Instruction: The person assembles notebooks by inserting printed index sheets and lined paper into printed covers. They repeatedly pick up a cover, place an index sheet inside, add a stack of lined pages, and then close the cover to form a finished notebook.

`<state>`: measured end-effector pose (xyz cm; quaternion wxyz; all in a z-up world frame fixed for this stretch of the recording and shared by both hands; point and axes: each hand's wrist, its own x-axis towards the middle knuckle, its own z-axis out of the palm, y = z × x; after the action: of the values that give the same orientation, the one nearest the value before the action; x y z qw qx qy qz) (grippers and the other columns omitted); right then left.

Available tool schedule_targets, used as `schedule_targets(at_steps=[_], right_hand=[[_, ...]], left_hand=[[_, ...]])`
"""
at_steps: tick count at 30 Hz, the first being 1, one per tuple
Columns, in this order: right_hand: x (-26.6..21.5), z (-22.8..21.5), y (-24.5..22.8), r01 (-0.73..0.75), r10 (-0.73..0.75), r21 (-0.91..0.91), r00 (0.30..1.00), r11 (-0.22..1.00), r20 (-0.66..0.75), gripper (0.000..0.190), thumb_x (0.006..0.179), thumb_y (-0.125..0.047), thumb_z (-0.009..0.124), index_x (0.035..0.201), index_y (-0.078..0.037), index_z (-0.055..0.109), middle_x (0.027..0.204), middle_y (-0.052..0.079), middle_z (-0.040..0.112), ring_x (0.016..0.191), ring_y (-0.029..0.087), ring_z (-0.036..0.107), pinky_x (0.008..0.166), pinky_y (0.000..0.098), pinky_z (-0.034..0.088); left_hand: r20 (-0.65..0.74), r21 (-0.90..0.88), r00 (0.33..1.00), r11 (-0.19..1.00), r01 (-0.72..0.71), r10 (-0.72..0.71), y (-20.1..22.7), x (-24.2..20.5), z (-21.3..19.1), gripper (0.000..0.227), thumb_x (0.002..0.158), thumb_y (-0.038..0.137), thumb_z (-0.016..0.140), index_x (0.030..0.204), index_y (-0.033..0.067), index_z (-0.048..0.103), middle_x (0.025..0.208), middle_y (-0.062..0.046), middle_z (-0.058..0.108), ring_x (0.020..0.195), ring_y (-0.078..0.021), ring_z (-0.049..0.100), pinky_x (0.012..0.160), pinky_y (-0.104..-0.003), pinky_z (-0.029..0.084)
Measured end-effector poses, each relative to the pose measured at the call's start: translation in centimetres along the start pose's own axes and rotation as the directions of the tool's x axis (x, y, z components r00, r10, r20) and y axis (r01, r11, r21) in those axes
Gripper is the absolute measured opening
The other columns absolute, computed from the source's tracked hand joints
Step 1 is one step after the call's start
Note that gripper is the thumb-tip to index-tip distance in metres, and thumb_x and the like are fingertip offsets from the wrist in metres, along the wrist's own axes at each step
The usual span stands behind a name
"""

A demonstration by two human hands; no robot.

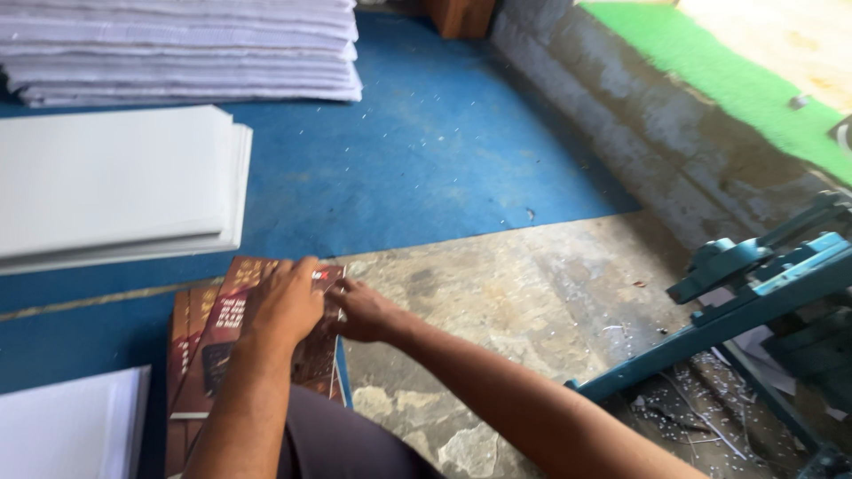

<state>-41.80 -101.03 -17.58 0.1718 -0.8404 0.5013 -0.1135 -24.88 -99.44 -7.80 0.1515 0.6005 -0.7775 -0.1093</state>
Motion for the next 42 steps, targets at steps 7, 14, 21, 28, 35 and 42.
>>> schedule_targets(at_steps=[7, 14, 21, 28, 35, 42], right_hand=[[-0.1, -1.3, -1.5, -0.004, 0.003, 0.014, 0.998, 1.0, 0.062, 0.061, 0.089, -0.038, 0.071, 0.141, -0.009, 0.057, 0.146, 0.023, 0.05, 0.135, 0.04, 0.05, 0.108, 0.0495, 0.049], [0.2, -0.8, -1.6, 0.0, -0.001, 0.019, 0.999, 1.0, 0.051, 0.065, 0.086, -0.038, 0.073, 0.141, -0.008, 0.055, 0.147, 0.026, 0.046, 0.133, 0.042, 0.048, 0.106, 0.051, 0.048], [0.7, -0.1, -1.5, 0.009, -0.01, 0.019, 0.998, 1.0, 0.056, 0.062, 0.086, -0.037, 0.073, 0.138, -0.007, 0.057, 0.147, 0.027, 0.046, 0.132, 0.045, 0.05, 0.108, 0.0512, 0.047], [1.7, 1.4, -2.3, 0.067, -0.068, 0.016, 0.997, 0.998, 0.029, 0.068, 0.083, -0.037, 0.074, 0.14, -0.006, 0.053, 0.144, 0.024, 0.049, 0.135, 0.044, 0.046, 0.107, 0.0507, 0.047], [3.5, 2.0, -3.3, 0.068, -0.073, 0.047, 0.99, 0.997, 0.119, 0.063, 0.089, -0.038, 0.067, 0.142, -0.009, 0.052, 0.14, 0.022, 0.052, 0.133, 0.04, 0.047, 0.11, 0.05, 0.045], [5.8, 1.6, -3.5, 0.133, -0.134, 0.01, 0.986, 0.991, 0.103, 0.075, 0.085, -0.037, 0.074, 0.149, -0.011, 0.043, 0.142, 0.024, 0.047, 0.132, 0.043, 0.046, 0.108, 0.052, 0.043]], left_hand=[[-0.001, 0.053, 1.0, 0.999, 0.006, -0.006, -0.4, 0.2, 0.3, 0.056, 0.083, 0.022, 0.073, 0.136, 0.0143, 0.055, 0.141, -0.014, 0.057, 0.136, -0.0378, 0.048, 0.113, -0.047, 0.041], [0.041, 0.055, 0.997, 0.996, 0.069, -0.071, -0.6, 0.4, 0.8, 0.063, 0.084, 0.022, 0.073, 0.142, 0.0165, 0.05, 0.15, -0.01, 0.05, 0.141, -0.0361, 0.042, 0.115, -0.047, 0.038], [-0.001, 0.019, 0.999, 0.999, 0.043, -0.043, -2.2, 0.4, 2.3, 0.06, 0.083, 0.019, 0.07, 0.141, 0.0152, 0.053, 0.148, -0.015, 0.051, 0.139, -0.0378, 0.045, 0.116, -0.048, 0.037], [-0.162, 0.003, 0.987, 1.0, -0.017, 0.017, -3.4, 0.4, 3.9, 0.06, 0.084, 0.015, 0.066, 0.142, 0.0128, 0.055, 0.144, -0.02, 0.054, 0.138, -0.0393, 0.045, 0.119, -0.048, 0.035], [-0.065, 0.01, 0.979, 0.981, 0.195, -0.194, -2.7, -1.2, 0.9, 0.061, 0.087, 0.019, 0.067, 0.146, 0.0163, 0.049, 0.146, -0.015, 0.051, 0.137, -0.0352, 0.045, 0.109, -0.048, 0.043], [-0.268, -0.051, 0.911, 0.949, 0.311, -0.313, -2.2, -2.8, -1.9, 0.063, 0.086, 0.02, 0.07, 0.145, 0.013, 0.048, 0.134, -0.016, 0.056, 0.128, -0.0363, 0.052, 0.101, -0.053, 0.047]])
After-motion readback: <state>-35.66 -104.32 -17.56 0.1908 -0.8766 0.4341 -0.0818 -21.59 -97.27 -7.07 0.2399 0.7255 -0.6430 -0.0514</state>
